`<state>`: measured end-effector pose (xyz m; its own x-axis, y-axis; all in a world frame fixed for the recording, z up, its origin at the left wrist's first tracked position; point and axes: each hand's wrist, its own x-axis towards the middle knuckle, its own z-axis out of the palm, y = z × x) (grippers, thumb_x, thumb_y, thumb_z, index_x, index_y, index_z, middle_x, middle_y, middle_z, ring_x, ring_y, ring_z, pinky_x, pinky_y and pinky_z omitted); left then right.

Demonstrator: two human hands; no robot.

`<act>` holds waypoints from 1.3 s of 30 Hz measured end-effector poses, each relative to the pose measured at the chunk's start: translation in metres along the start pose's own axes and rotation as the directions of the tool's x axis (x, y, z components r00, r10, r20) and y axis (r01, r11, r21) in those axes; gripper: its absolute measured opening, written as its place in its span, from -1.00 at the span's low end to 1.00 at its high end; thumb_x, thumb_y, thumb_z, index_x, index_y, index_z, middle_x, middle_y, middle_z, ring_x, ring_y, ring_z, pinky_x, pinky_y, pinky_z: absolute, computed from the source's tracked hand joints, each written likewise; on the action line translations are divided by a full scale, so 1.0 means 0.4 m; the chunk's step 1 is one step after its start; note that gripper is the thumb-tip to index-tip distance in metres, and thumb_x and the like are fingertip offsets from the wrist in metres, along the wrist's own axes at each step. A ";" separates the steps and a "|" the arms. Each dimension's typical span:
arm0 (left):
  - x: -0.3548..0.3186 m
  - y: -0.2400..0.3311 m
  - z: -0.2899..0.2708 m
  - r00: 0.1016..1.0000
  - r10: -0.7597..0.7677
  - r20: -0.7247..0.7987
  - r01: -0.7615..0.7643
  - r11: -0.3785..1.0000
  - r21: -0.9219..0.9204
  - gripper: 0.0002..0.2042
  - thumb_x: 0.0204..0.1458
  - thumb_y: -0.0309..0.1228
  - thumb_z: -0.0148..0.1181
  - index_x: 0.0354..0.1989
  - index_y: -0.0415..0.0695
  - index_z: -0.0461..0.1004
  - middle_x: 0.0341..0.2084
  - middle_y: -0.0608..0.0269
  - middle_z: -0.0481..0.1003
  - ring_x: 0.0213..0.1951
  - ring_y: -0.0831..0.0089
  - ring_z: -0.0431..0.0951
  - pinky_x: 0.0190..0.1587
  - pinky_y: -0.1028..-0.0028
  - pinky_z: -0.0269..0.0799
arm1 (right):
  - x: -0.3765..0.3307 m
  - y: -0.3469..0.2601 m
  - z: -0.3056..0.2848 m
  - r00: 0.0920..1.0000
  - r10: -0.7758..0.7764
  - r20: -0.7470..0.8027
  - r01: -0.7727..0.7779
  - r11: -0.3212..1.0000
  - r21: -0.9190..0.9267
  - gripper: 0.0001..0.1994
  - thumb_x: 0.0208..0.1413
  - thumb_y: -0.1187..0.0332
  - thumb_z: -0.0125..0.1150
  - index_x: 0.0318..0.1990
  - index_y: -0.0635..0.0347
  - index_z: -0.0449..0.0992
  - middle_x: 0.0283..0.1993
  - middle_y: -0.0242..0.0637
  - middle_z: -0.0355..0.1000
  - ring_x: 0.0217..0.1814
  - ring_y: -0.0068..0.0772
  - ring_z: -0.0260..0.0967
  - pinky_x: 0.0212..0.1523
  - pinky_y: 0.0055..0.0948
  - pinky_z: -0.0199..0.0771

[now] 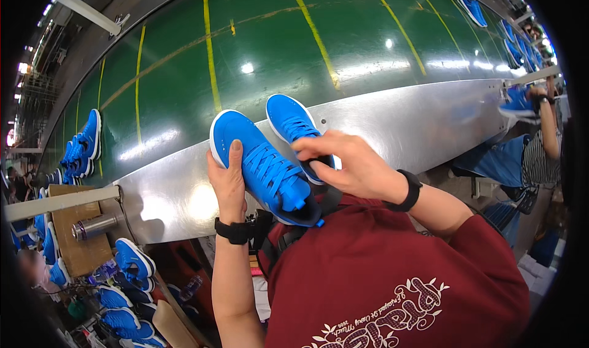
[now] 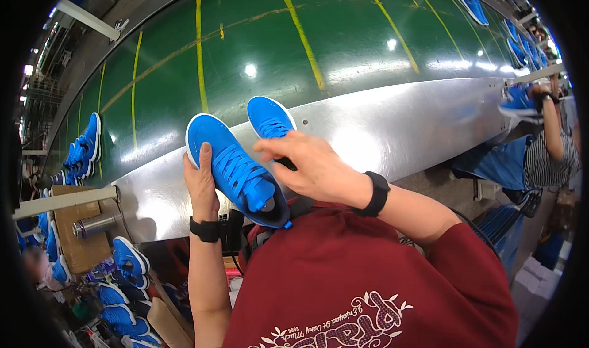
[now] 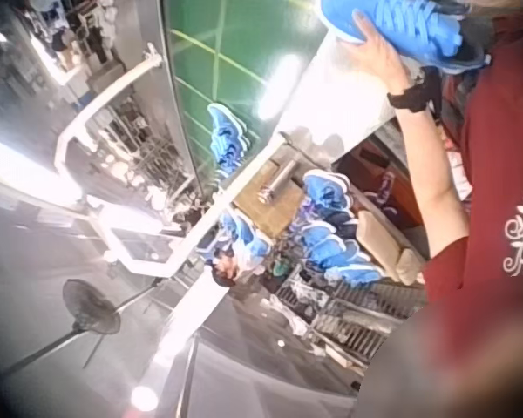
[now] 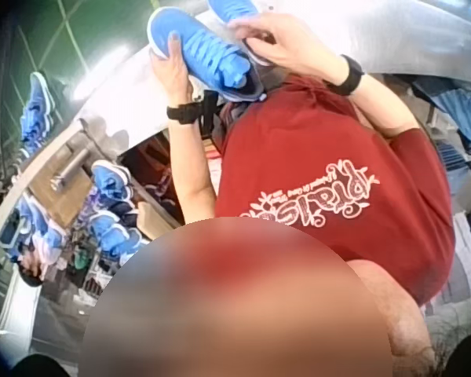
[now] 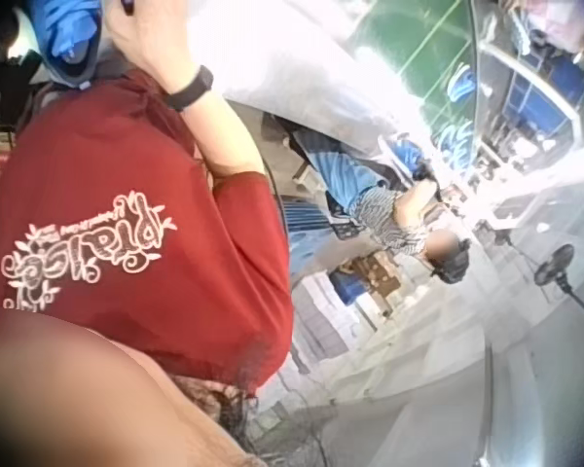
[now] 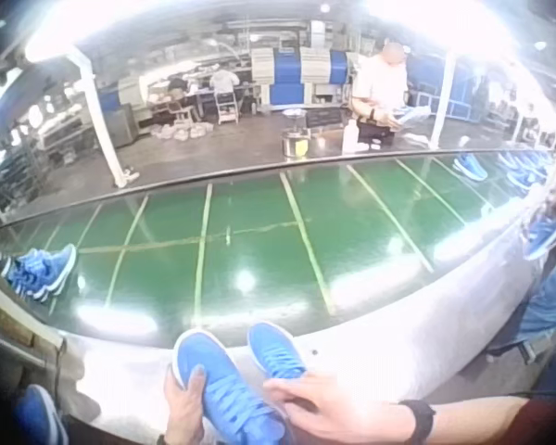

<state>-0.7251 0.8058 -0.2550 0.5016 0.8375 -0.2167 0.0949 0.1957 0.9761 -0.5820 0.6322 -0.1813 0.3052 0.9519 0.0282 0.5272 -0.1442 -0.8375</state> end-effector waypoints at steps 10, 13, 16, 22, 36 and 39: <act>0.022 -0.016 0.009 1.000 -0.015 0.023 0.013 0.995 0.100 -0.38 -0.01 -0.06 0.32 0.00 -0.36 0.29 -0.17 0.06 0.46 -0.14 0.40 0.46 -0.04 0.44 0.39 | -0.005 0.014 0.110 0.920 -0.383 -0.080 0.356 0.904 -0.235 -0.65 -0.12 0.45 0.29 -0.09 0.14 0.49 -0.38 -0.32 0.43 -0.24 -0.34 0.34 -0.18 -0.39 0.40; 0.031 -0.033 0.008 0.999 -0.024 0.034 0.018 0.986 0.166 -0.37 -0.01 -0.07 0.32 0.00 -0.38 0.29 -0.19 0.06 0.47 -0.16 0.40 0.47 -0.06 0.44 0.40 | -0.010 0.034 0.131 0.921 -0.380 -0.084 0.332 0.880 -0.341 -0.63 -0.12 0.49 0.25 -0.05 0.16 0.47 -0.39 -0.33 0.43 -0.24 -0.36 0.34 -0.17 -0.41 0.39; 0.043 -0.056 0.005 0.998 -0.058 0.038 0.050 0.983 0.177 -0.39 0.00 -0.08 0.32 -0.02 -0.38 0.30 -0.21 0.07 0.47 -0.18 0.41 0.48 -0.09 0.44 0.42 | 0.007 0.038 0.138 0.904 -0.419 -0.089 0.360 0.855 -0.374 -0.59 -0.14 0.52 0.23 -0.03 0.15 0.48 -0.41 -0.33 0.43 -0.27 -0.36 0.34 -0.16 -0.43 0.40; 0.065 -0.093 -0.017 0.984 -0.135 0.114 0.132 0.991 0.035 -0.44 -0.01 -0.08 0.32 -0.07 -0.33 0.32 -0.22 0.11 0.48 -0.20 0.44 0.48 -0.13 0.46 0.43 | 0.042 0.059 0.152 0.873 -0.482 -0.079 0.434 0.840 -0.326 -0.55 -0.20 0.55 0.21 -0.03 0.09 0.52 -0.52 -0.35 0.37 -0.35 -0.38 0.34 -0.24 -0.46 0.38; 0.067 -0.055 0.005 0.978 -0.183 0.094 0.163 0.967 0.195 -0.35 -0.04 -0.05 0.33 -0.01 -0.39 0.29 -0.16 0.01 0.47 -0.15 0.37 0.50 -0.09 0.43 0.44 | 0.045 0.018 0.046 0.636 -0.355 0.686 -0.296 0.708 0.641 -0.33 0.03 0.47 0.23 0.33 0.11 0.14 -0.40 -0.38 0.51 -0.25 -0.46 0.40 -0.09 -0.42 0.36; 0.090 -0.161 -0.075 0.980 -0.184 0.072 0.189 0.980 -0.069 -0.37 -0.02 -0.05 0.32 -0.01 -0.38 0.29 -0.14 0.03 0.47 -0.13 0.37 0.49 -0.08 0.43 0.43 | 0.012 -0.041 0.079 0.659 -0.326 0.678 -0.037 0.886 0.463 -0.38 0.15 0.43 0.15 0.35 0.19 0.07 -0.38 -0.37 0.50 -0.26 -0.58 0.41 -0.06 -0.45 0.34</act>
<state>-0.7389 0.8388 -0.3264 0.5359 0.7486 -0.3904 0.1286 0.3846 0.9141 -0.6142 0.6477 -0.1847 -0.5087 0.8574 -0.0783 0.0887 -0.0383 -0.9953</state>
